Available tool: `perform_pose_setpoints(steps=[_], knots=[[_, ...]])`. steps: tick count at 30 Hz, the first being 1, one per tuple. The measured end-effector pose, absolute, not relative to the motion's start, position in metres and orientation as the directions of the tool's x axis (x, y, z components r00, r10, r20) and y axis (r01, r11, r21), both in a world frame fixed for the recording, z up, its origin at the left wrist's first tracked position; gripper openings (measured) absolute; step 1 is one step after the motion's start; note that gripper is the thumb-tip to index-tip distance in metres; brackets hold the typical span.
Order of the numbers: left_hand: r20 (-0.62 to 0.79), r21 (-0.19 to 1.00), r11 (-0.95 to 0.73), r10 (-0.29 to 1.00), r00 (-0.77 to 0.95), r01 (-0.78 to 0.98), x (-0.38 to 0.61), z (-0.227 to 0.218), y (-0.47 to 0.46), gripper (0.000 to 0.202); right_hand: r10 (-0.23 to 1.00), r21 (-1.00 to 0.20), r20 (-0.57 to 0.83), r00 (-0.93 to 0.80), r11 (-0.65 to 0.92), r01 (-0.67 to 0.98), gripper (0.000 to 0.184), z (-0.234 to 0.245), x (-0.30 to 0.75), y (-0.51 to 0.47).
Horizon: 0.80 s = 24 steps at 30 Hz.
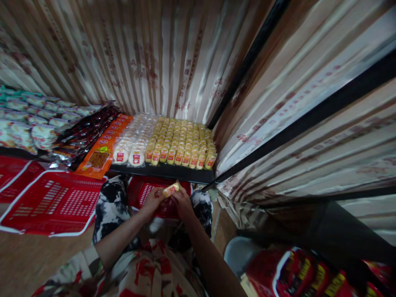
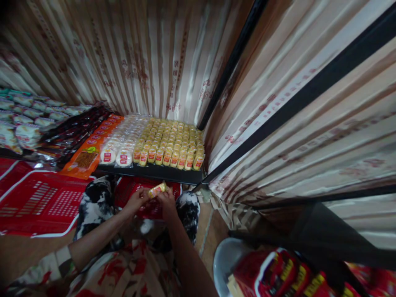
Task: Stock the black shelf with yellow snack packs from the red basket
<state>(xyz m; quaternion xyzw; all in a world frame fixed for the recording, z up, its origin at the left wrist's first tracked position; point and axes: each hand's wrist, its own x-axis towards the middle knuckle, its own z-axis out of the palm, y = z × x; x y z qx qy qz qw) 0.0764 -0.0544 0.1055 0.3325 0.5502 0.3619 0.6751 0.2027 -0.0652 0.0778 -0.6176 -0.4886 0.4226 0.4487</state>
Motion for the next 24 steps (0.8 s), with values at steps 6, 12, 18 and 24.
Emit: perform_pose_setpoints(steps=[6,12,18,24], knots=[[-0.313,0.949,0.278,0.893,0.324,0.151,0.061,0.12,-0.028,0.032,0.964,-0.969,-0.213,0.157,-0.188,-0.159,0.053,0.076,0.21,-0.061],[-0.044,0.824,-0.246,0.87,0.491,0.511,0.048,0.15,0.003,0.027,0.965,-0.832,0.206,0.161,0.086,0.548,0.045,0.099,0.227,-0.058],[-0.031,0.673,-0.459,0.766,0.642,0.58,0.059,0.175,0.023,0.03,0.97,-0.68,0.24,0.029,0.147,0.719,0.023,0.117,0.234,-0.053],[0.035,0.722,-0.433,0.802,0.596,0.54,0.086,0.181,0.037,0.042,0.966,-0.709,0.22,0.138,0.061,0.703,0.03,0.116,0.244,-0.041]])
